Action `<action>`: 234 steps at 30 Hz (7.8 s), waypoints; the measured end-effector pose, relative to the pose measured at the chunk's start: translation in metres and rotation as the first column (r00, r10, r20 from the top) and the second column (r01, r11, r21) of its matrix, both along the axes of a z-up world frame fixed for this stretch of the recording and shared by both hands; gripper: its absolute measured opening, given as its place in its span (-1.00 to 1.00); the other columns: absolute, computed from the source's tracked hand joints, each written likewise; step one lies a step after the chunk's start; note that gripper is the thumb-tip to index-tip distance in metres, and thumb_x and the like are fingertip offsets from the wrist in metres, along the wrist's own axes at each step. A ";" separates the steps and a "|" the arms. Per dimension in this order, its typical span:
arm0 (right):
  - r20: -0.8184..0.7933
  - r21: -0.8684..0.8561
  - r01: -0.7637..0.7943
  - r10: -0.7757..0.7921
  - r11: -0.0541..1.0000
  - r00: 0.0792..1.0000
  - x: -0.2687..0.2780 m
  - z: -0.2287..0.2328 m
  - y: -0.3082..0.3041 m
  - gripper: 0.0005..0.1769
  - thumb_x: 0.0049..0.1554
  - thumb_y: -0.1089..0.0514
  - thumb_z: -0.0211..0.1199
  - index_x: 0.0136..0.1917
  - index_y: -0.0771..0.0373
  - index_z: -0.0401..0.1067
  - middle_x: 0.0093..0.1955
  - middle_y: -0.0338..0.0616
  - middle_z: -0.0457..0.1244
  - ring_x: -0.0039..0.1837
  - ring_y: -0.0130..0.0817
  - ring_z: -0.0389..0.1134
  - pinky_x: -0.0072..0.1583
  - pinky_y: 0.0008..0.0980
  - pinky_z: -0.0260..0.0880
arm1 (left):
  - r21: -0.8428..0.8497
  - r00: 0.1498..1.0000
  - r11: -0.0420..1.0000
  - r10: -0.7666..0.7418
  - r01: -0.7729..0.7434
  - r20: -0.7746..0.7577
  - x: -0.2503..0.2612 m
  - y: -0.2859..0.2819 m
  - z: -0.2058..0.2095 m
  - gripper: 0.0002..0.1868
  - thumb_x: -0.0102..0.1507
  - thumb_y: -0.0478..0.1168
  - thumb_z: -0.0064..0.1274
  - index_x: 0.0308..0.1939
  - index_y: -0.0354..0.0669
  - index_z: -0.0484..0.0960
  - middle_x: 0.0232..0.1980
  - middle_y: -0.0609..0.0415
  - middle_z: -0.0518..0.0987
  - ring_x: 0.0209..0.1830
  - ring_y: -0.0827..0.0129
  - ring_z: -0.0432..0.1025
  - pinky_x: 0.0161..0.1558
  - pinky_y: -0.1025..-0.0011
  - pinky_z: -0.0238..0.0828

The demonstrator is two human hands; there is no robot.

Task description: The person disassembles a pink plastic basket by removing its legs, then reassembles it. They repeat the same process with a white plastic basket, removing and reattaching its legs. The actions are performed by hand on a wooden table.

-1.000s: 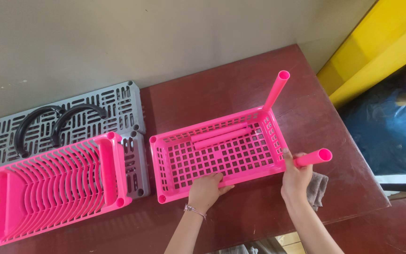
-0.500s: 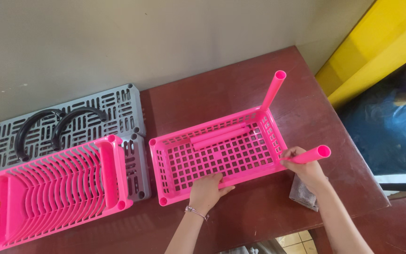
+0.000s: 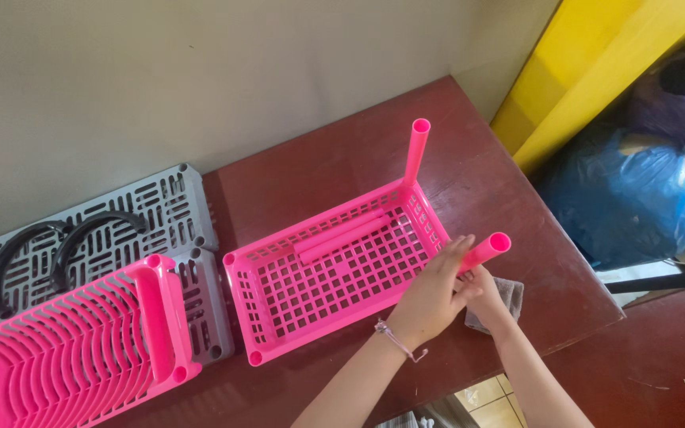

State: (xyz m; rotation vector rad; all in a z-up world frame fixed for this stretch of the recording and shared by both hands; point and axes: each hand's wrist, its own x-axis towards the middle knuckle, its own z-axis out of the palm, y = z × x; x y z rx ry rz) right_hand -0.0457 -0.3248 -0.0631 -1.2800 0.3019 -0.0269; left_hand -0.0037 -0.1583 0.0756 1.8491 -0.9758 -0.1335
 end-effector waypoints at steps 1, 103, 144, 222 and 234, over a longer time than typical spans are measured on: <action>0.082 0.067 -0.020 0.014 0.998 0.996 0.000 -0.002 -0.001 -0.15 0.11 0.32 0.27 0.61 0.26 0.05 0.32 -0.24 0.25 0.33 -0.47 0.27 0.31 -0.40 0.33 | -0.012 0.996 1.000 0.001 -0.002 -0.086 0.000 -0.007 0.007 -0.23 0.31 -0.14 0.18 0.54 -0.25 0.22 0.46 -0.28 0.37 0.46 -0.10 0.29 0.37 0.12 0.27; -0.061 -0.651 0.019 -0.077 0.759 0.995 0.165 0.067 0.017 -0.28 0.07 0.01 0.40 0.45 0.18 0.34 0.19 0.00 0.39 0.27 -0.14 0.41 0.30 -0.21 0.36 | 0.697 0.981 0.692 0.110 -0.189 0.158 -0.019 0.082 -0.078 -0.35 0.19 0.29 0.14 0.31 0.23 0.51 0.52 -0.16 0.26 0.62 -0.15 -0.02 0.41 -0.56 -0.47; -0.080 -0.826 -0.009 -0.101 0.564 0.992 0.170 0.067 0.014 -0.80 0.15 0.21 0.39 0.03 0.33 0.56 -0.24 -0.03 0.39 -0.20 -0.30 0.42 -0.07 -0.25 0.42 | 0.764 0.918 0.609 0.140 0.215 -0.371 -0.003 0.074 -0.126 -0.51 0.31 0.10 0.07 0.34 0.34 0.49 0.69 0.01 -0.08 0.68 -0.23 -0.45 0.37 -0.64 -0.59; 0.001 -0.976 -0.141 0.654 0.166 0.756 0.090 0.020 0.113 -0.45 0.13 0.22 0.23 0.41 0.14 0.39 0.32 -0.04 0.28 0.37 -0.04 0.24 0.41 -0.02 0.18 | 0.488 0.943 0.857 0.282 -0.164 -0.178 -0.013 0.103 -0.068 -0.58 0.33 0.14 0.11 -0.17 -0.17 0.64 -0.10 -0.06 0.66 0.02 0.04 0.52 0.17 0.12 0.39; -0.269 -0.938 -0.157 0.363 -0.310 0.892 0.081 0.027 0.138 -0.20 0.22 -0.19 0.13 0.63 -0.09 -0.06 0.71 -0.02 -0.25 0.70 0.02 -0.35 0.55 0.39 -0.45 | 0.410 0.820 0.730 0.567 -0.546 0.081 -0.032 0.201 -0.068 -0.81 0.24 -0.11 0.17 -0.19 -0.14 0.67 -0.13 0.02 0.65 0.06 0.13 0.47 0.23 0.05 0.19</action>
